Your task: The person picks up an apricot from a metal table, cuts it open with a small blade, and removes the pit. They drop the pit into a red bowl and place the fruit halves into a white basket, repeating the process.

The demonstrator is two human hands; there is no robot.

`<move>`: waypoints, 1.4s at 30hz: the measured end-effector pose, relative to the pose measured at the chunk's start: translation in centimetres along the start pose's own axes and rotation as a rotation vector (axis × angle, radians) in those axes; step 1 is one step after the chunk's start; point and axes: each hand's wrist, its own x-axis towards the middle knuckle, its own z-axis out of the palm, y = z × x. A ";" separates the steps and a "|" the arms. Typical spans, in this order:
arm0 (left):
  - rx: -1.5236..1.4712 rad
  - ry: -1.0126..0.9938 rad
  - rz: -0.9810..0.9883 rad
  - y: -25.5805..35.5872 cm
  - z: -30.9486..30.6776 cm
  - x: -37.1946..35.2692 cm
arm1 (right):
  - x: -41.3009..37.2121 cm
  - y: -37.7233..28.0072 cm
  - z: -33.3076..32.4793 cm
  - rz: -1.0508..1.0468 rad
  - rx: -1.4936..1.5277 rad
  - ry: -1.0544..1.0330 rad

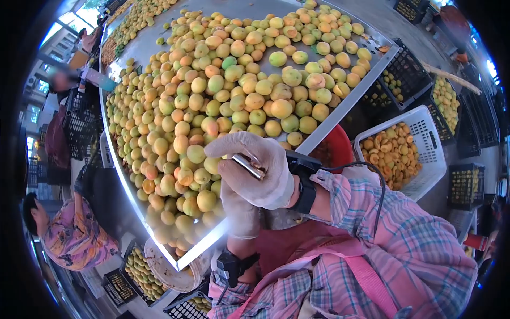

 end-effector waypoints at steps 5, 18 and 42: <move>0.125 0.061 0.089 -1.5 -0.6 0.1 | -0.8 -0.8 0.3 0.224 0.055 -0.080; 0.312 0.029 0.212 -1.1 1.0 -0.2 | 1.3 0.9 0.3 0.378 0.242 -0.125; 1.121 -0.671 1.014 -0.9 -3.7 2.2 | 2.0 2.7 -0.7 0.104 0.129 -0.819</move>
